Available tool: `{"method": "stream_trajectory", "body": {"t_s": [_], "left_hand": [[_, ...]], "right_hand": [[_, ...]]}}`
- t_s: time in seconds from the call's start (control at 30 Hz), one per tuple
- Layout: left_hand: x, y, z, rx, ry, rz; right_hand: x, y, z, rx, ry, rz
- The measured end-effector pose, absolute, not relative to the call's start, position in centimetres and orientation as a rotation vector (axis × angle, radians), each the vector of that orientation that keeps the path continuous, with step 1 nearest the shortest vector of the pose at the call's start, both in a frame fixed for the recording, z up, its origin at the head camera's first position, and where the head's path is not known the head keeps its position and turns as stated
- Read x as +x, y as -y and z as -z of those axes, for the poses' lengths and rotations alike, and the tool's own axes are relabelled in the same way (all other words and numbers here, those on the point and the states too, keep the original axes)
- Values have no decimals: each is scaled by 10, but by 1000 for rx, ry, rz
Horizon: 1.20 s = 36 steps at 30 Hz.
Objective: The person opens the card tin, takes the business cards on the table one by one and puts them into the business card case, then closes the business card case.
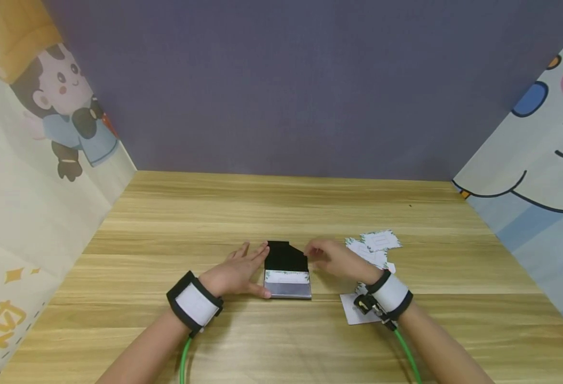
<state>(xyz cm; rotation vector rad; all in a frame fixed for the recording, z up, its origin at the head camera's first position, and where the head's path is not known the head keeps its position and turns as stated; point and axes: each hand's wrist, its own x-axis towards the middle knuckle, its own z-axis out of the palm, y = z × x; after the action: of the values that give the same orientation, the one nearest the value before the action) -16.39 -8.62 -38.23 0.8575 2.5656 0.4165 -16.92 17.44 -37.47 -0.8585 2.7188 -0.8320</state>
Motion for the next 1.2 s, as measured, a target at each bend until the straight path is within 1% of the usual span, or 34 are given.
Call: {"method": "stream_trajectory", "body": {"t_s": [0.13, 0.37, 0.83, 0.97, 1.2], "left_hand": [[-163, 87, 382, 855, -2562, -412], [-164, 87, 382, 859, -2559, -429], [-165, 87, 383, 846, -2571, -393], [-165, 87, 383, 844, -2570, -394], [-165, 87, 383, 841, -2568, -395]], "right_hand": [[-173, -194, 373, -778, -2764, 839], [-179, -231, 375, -734, -2862, 806], [-185, -283, 387, -378, -3035, 703], [-186, -292, 390, -354, -3022, 695], [-185, -297, 391, -415, -3005, 638]]}}
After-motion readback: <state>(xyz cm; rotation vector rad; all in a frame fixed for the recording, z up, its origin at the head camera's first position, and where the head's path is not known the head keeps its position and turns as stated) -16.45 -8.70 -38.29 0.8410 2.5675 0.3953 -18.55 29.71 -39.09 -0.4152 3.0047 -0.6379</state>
